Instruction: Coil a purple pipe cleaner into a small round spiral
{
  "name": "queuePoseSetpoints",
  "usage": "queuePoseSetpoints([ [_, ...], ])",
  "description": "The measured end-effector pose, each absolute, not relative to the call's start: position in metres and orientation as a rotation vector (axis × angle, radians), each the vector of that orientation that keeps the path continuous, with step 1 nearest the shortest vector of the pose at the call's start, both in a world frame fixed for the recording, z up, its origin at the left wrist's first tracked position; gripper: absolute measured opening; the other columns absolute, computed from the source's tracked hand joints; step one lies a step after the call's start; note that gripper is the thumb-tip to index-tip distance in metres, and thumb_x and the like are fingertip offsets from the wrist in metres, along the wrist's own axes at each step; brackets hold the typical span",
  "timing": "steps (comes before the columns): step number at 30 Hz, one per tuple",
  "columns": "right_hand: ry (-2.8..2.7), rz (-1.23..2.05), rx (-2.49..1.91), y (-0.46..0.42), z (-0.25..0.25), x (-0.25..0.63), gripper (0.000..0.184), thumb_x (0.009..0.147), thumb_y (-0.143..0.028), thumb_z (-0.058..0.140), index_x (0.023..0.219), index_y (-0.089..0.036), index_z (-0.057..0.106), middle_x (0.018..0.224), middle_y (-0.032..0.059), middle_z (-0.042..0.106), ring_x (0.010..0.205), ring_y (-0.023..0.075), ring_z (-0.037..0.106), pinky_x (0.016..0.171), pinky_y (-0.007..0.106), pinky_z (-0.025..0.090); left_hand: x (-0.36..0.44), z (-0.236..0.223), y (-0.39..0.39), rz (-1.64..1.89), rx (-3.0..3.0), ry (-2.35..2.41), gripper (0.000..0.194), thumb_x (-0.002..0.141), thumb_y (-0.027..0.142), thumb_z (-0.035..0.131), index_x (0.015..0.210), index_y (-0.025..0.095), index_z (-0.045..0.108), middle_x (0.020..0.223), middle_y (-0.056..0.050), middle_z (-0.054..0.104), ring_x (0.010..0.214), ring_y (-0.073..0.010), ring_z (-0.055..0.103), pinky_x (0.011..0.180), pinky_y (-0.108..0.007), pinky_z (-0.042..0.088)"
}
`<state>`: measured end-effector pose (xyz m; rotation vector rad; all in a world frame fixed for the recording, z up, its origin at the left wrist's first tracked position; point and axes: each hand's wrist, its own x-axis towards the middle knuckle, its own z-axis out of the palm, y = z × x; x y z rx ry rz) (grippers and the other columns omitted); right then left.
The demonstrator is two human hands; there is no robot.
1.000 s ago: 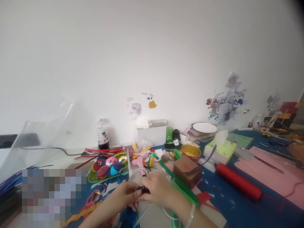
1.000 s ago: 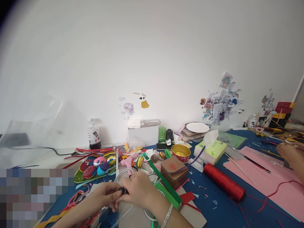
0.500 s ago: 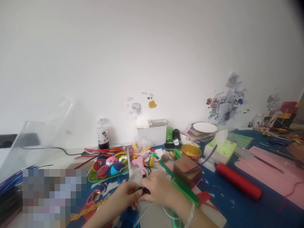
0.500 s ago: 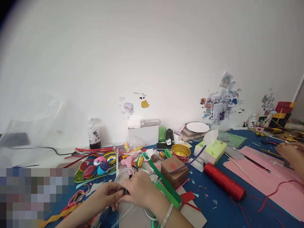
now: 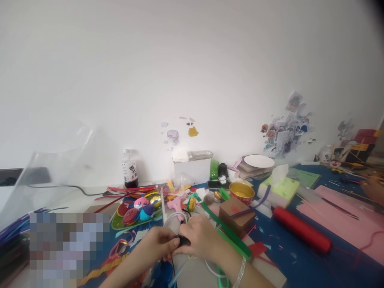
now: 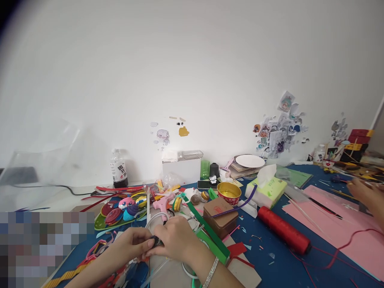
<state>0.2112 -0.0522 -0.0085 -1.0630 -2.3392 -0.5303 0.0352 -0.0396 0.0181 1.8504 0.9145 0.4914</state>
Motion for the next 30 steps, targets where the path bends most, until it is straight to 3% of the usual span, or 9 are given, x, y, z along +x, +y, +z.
queuePoseSetpoints([
  [5,-2.401,-0.386,-0.878,-0.060,0.001,0.214,0.037,0.082,-0.046,0.050,0.111,-0.022,0.051,0.069,0.0004,0.064,0.061,0.0160,0.056,0.053,0.025,0.032,0.030,0.027,-0.042,0.454,1.858,0.892,0.032,0.070,0.044,0.058,0.068,0.013,0.061,0.055,0.002,0.056,0.054,-0.0127,0.051,0.051,-0.021,0.039],
  [8,-2.392,-0.405,-0.889,-0.058,-0.002,0.213,0.027,0.083,-0.041,0.050,0.098,-0.020,0.057,0.068,0.0014,0.064,0.062,0.0159,0.056,0.055,0.025,0.034,0.032,0.027,-0.041,0.471,1.839,0.957,0.029,0.069,0.042,0.058,0.066,0.013,0.060,0.052,0.003,0.054,0.052,-0.0129,0.052,0.049,-0.021,0.039],
  [13,-2.347,-0.527,-1.027,-0.054,-0.011,0.208,0.040,0.078,-0.056,0.049,0.072,-0.017,0.056,0.056,0.0027,0.058,0.054,0.0168,0.052,0.050,0.026,0.032,0.040,0.013,-0.038,0.485,1.854,0.891,0.036,0.074,0.048,0.050,0.071,0.014,0.059,0.058,0.002,0.056,0.051,-0.0131,0.055,0.048,-0.022,0.041],
  [16,-2.348,-0.524,-1.019,-0.054,-0.009,0.209,0.043,0.080,-0.058,0.045,0.078,-0.017,0.056,0.059,0.0030,0.059,0.055,0.0170,0.053,0.051,0.027,0.033,0.041,0.007,-0.035,0.492,1.830,0.922,0.041,0.073,0.054,0.049,0.072,0.014,0.057,0.056,0.002,0.057,0.048,-0.0140,0.056,0.047,-0.023,0.042],
  [21,-2.449,-0.395,-0.845,-0.056,-0.001,0.215,0.033,0.087,-0.041,0.044,0.112,-0.020,0.050,0.075,0.0016,0.065,0.067,0.0154,0.058,0.057,0.025,0.038,0.038,0.005,-0.033,0.521,1.774,0.942,0.040,0.067,0.054,0.058,0.066,0.015,0.056,0.050,0.003,0.056,0.047,-0.0139,0.054,0.047,-0.024,0.043],
  [26,-2.486,-0.300,-0.843,-0.057,0.002,0.216,0.025,0.087,-0.032,0.046,0.109,-0.022,0.053,0.081,0.0013,0.066,0.072,0.0143,0.059,0.062,0.024,0.039,0.038,0.007,-0.035,0.548,1.745,0.943,0.038,0.064,0.052,0.062,0.066,0.015,0.055,0.047,0.003,0.055,0.045,-0.0136,0.052,0.046,-0.025,0.042],
  [30,-2.456,-0.322,-1.011,-0.056,-0.002,0.211,0.021,0.085,-0.033,0.050,0.099,-0.019,0.056,0.076,0.0028,0.066,0.066,0.0159,0.059,0.058,0.025,0.038,0.038,0.007,-0.033,0.532,1.736,0.949,0.040,0.064,0.054,0.061,0.068,0.014,0.059,0.052,0.002,0.058,0.048,-0.0147,0.056,0.048,-0.024,0.042],
])
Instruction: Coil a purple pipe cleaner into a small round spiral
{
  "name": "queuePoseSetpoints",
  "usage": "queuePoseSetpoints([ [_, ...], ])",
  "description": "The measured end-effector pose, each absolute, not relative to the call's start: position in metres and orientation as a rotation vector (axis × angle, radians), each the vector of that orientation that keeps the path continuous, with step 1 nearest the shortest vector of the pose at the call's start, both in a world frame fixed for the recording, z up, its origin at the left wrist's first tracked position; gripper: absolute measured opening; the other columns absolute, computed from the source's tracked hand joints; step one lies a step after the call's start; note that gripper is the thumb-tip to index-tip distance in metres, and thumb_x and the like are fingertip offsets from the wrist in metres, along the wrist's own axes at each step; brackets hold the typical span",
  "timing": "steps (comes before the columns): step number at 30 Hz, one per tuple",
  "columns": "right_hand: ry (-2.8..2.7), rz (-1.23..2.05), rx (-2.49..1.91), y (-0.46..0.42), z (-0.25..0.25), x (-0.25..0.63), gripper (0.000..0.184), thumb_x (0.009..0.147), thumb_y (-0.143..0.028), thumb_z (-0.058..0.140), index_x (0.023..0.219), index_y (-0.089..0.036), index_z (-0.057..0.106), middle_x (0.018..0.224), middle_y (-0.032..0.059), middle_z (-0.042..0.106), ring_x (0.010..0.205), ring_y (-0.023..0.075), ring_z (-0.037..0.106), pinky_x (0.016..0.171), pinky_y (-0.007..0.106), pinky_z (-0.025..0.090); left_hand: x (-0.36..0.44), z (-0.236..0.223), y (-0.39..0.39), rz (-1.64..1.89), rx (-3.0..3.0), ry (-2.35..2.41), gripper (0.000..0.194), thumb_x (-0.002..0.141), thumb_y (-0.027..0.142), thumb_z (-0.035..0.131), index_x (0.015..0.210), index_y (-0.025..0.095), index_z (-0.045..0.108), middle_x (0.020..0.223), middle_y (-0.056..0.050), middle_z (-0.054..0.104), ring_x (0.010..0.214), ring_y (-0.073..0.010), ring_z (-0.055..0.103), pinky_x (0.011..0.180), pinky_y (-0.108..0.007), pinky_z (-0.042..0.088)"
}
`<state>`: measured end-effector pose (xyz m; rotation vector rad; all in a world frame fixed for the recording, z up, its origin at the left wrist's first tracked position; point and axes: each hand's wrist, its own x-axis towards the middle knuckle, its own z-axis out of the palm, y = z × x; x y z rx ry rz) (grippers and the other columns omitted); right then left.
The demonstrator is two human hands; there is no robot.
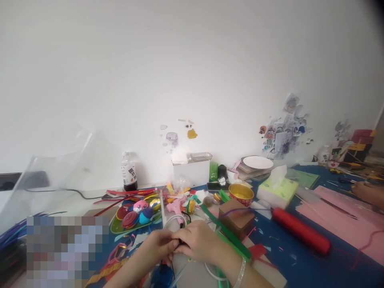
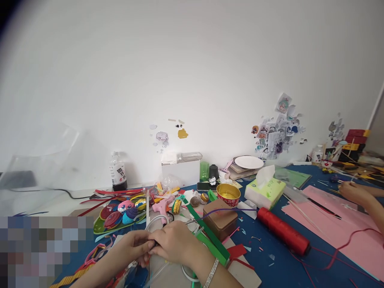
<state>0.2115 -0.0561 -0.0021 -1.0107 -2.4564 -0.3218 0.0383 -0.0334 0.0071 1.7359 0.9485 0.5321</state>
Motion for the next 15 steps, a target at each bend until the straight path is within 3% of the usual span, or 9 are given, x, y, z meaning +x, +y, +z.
queuePoseSetpoints([
  [7,-2.321,-0.513,-1.128,-0.0509,-0.0091,0.2083,0.038,0.074,-0.054,0.057,0.076,-0.016,0.055,0.059,0.0030,0.061,0.054,0.0183,0.056,0.047,0.025,0.031,0.0446,0.0080,-0.0331,0.619,1.643,1.010,0.046,0.059,0.057,0.064,0.070,0.012,0.063,0.057,0.001,0.060,0.050,-0.0135,0.055,0.052,-0.025,0.044],
  [15,-2.365,-0.526,-1.175,-0.0500,-0.0061,0.2087,0.029,0.077,-0.045,0.056,0.080,-0.016,0.055,0.060,0.0027,0.062,0.053,0.0178,0.056,0.046,0.025,0.031,0.0467,0.0024,-0.0310,0.676,1.566,0.943,0.053,0.050,0.058,0.070,0.074,0.012,0.063,0.065,-0.001,0.064,0.058,-0.0148,0.057,0.059,-0.027,0.048],
])
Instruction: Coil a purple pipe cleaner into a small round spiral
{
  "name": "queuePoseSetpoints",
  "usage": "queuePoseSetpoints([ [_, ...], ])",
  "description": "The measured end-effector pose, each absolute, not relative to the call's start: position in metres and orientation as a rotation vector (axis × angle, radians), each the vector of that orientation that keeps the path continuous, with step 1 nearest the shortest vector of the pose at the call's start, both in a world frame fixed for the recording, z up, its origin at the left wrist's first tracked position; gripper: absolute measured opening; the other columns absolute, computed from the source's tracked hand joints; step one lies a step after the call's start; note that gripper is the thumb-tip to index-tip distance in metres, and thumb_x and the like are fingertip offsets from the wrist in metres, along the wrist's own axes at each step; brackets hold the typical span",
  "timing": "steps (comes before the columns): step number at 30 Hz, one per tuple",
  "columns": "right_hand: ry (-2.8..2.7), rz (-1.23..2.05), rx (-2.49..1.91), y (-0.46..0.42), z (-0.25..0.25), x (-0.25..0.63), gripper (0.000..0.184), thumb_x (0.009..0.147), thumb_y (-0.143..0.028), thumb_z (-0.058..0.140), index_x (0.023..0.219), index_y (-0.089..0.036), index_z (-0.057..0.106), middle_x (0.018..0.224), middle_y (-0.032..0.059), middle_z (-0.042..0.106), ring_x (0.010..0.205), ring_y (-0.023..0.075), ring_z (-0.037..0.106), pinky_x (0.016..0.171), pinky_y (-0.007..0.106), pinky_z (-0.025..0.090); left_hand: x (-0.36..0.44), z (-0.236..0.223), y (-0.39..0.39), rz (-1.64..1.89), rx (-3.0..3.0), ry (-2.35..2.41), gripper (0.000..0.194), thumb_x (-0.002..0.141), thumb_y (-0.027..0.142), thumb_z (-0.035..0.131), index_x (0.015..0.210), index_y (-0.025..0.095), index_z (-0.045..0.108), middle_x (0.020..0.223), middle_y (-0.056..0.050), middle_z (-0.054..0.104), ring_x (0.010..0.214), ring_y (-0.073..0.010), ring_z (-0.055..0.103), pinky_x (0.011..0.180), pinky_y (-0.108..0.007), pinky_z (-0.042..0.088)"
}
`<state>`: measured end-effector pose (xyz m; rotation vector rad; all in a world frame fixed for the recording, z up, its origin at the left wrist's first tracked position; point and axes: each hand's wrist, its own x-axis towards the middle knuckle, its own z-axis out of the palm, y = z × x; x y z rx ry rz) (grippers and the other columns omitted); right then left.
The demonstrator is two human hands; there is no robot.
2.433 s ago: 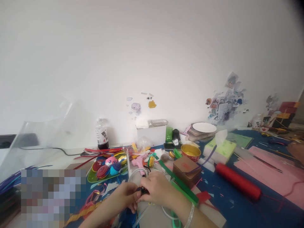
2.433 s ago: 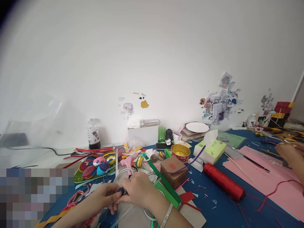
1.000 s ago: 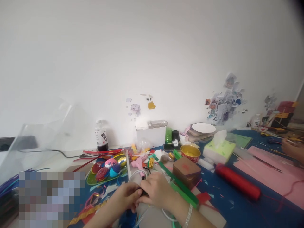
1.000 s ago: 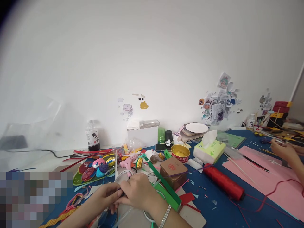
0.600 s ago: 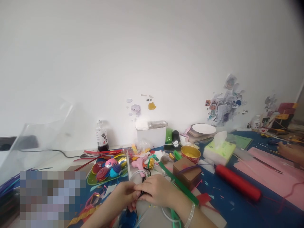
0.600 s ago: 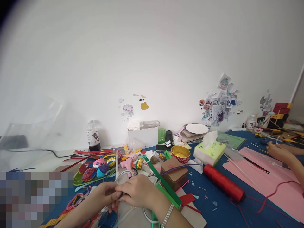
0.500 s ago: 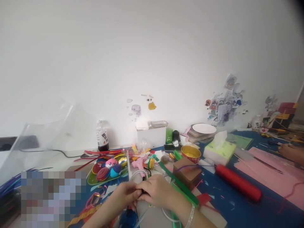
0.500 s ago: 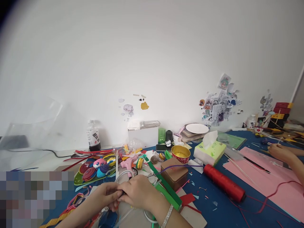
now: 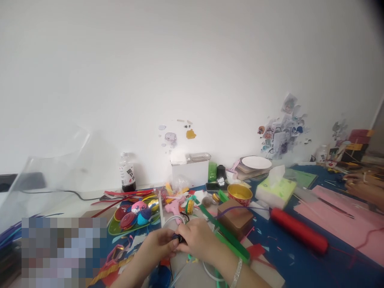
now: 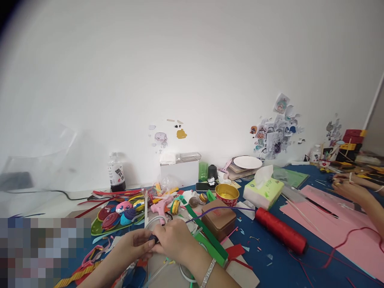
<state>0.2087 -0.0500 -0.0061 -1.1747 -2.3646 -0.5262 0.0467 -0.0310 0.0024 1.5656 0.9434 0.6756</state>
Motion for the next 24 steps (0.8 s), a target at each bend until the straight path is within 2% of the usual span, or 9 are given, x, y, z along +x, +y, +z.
queuePoseSetpoints([
  [4,-2.433,-0.438,-1.149,-0.051,-0.004,0.215,0.031,0.079,-0.045,0.056,0.094,-0.019,0.054,0.067,0.0014,0.064,0.060,0.0174,0.058,0.050,0.024,0.032,0.042,0.002,-0.029,0.670,1.609,0.943,0.050,0.053,0.057,0.069,0.072,0.011,0.065,0.064,-0.003,0.066,0.059,-0.0163,0.059,0.061,-0.028,0.048],
  [8,-2.466,-0.423,-1.006,-0.052,-0.002,0.218,0.035,0.083,-0.037,0.054,0.114,-0.022,0.048,0.073,0.0003,0.066,0.064,0.0160,0.057,0.054,0.024,0.034,0.038,0.006,-0.029,0.658,1.601,0.957,0.046,0.053,0.051,0.072,0.075,0.011,0.067,0.065,-0.004,0.067,0.061,-0.0169,0.060,0.063,-0.029,0.048],
  [10,-2.466,-0.432,-0.946,-0.051,-0.003,0.217,0.028,0.083,-0.034,0.055,0.108,-0.022,0.053,0.073,0.0000,0.066,0.065,0.0156,0.057,0.057,0.025,0.035,0.038,0.006,-0.029,0.649,1.593,0.975,0.044,0.051,0.050,0.073,0.072,0.011,0.067,0.061,-0.003,0.066,0.058,-0.0160,0.058,0.060,-0.028,0.047],
  [12,-2.421,-0.473,-0.980,-0.049,-0.005,0.214,0.019,0.080,-0.037,0.056,0.090,-0.020,0.059,0.067,0.0007,0.064,0.063,0.0164,0.055,0.055,0.026,0.034,0.040,0.007,-0.031,0.641,1.595,0.974,0.044,0.051,0.050,0.073,0.072,0.011,0.068,0.060,-0.002,0.066,0.056,-0.0152,0.057,0.059,-0.027,0.046],
  [15,-2.341,-0.555,-1.062,-0.047,-0.009,0.210,0.035,0.076,-0.052,0.055,0.070,-0.017,0.058,0.057,0.0032,0.060,0.056,0.0180,0.051,0.050,0.027,0.032,0.045,0.008,-0.034,0.646,1.608,0.954,0.048,0.052,0.053,0.071,0.075,0.011,0.069,0.064,-0.002,0.067,0.060,-0.0163,0.058,0.059,-0.025,0.044],
  [18,-2.316,-0.576,-1.073,-0.047,-0.010,0.208,0.046,0.076,-0.061,0.049,0.066,-0.016,0.056,0.053,0.0040,0.057,0.052,0.0180,0.049,0.049,0.028,0.032,0.046,0.010,-0.035,0.651,1.613,0.955,0.051,0.053,0.056,0.069,0.074,0.010,0.069,0.062,-0.002,0.067,0.061,-0.0169,0.058,0.058,-0.025,0.044],
  [21,-2.348,-0.525,-1.077,-0.049,-0.008,0.209,0.043,0.077,-0.058,0.050,0.081,-0.016,0.059,0.058,0.0038,0.060,0.054,0.0177,0.052,0.049,0.026,0.033,0.043,0.010,-0.033,0.630,1.649,0.941,0.051,0.054,0.057,0.068,0.075,0.010,0.068,0.062,-0.002,0.067,0.062,-0.0177,0.059,0.059,-0.026,0.044],
  [24,-2.429,-0.439,-1.038,-0.051,-0.005,0.211,0.037,0.081,-0.047,0.053,0.105,-0.020,0.054,0.066,0.0012,0.062,0.059,0.0157,0.055,0.050,0.023,0.033,0.039,0.010,-0.030,0.680,1.596,0.967,0.065,0.049,0.055,0.072,0.096,0.011,0.060,0.062,-0.001,0.066,0.063,-0.0187,0.061,0.060,-0.026,0.045],
])
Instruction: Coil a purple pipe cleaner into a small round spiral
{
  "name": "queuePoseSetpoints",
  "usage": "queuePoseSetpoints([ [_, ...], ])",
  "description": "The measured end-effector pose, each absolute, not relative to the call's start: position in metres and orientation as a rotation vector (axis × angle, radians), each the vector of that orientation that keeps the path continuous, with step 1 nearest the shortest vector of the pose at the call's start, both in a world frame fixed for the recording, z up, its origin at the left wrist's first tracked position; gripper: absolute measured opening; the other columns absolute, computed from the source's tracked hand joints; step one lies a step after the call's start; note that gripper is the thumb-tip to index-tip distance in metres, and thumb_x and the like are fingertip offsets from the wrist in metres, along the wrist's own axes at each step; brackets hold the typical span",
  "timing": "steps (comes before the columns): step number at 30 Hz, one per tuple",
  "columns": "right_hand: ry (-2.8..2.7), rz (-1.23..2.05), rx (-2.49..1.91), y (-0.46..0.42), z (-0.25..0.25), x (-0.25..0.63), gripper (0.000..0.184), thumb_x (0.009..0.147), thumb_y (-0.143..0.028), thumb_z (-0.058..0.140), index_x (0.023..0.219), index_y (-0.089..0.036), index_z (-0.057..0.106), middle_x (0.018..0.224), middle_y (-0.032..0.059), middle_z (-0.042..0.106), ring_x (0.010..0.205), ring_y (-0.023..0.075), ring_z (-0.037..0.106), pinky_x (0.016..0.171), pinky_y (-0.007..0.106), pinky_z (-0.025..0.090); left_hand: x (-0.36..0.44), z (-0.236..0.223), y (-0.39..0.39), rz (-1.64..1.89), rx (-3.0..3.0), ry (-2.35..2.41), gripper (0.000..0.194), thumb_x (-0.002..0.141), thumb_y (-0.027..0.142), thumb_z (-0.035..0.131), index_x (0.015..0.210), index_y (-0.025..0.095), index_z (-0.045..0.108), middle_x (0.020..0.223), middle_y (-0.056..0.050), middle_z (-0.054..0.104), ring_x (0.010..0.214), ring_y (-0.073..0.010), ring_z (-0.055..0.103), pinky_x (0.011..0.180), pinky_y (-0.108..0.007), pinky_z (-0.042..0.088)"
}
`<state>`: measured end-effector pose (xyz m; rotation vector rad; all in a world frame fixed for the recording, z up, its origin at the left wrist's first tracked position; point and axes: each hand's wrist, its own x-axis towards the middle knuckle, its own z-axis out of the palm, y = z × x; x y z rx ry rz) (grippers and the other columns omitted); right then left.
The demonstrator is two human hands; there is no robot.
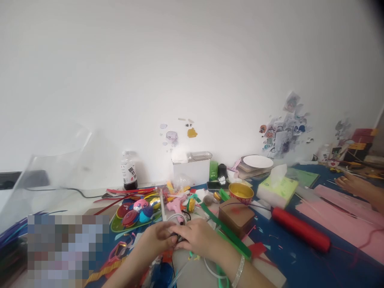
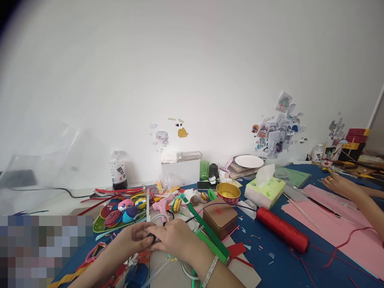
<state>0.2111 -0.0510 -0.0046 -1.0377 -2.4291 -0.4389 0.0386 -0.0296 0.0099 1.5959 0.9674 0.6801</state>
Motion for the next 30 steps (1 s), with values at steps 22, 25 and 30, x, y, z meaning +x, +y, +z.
queuePoseSetpoints([
  [22,-2.431,-0.512,-0.977,-0.048,-0.008,0.208,0.038,0.078,-0.055,0.051,0.074,-0.017,0.058,0.055,0.0012,0.061,0.052,0.0152,0.052,0.073,0.032,0.037,0.039,-0.007,-0.028,0.711,1.531,0.808,0.099,0.058,0.041,0.073,0.128,0.009,0.010,0.054,0.006,0.060,0.050,-0.0109,0.051,0.048,-0.022,0.035],
  [25,-2.381,-0.584,-1.101,-0.045,-0.011,0.206,0.050,0.069,-0.065,0.054,0.064,-0.015,0.057,0.049,0.0030,0.059,0.047,0.0158,0.050,0.070,0.034,0.038,0.041,-0.007,-0.028,0.688,1.524,0.803,0.097,0.058,0.047,0.071,0.127,0.007,0.015,0.052,0.007,0.057,0.046,-0.0087,0.047,0.046,-0.021,0.031],
  [30,-2.467,-0.492,-0.958,-0.045,-0.007,0.210,0.032,0.076,-0.052,0.057,0.081,-0.020,0.060,0.058,-0.0007,0.064,0.055,0.0148,0.055,0.072,0.030,0.036,0.042,-0.003,-0.032,0.668,1.523,0.910,0.097,0.053,0.046,0.073,0.124,0.007,0.020,0.050,0.007,0.057,0.048,-0.0109,0.049,0.047,-0.022,0.035],
])
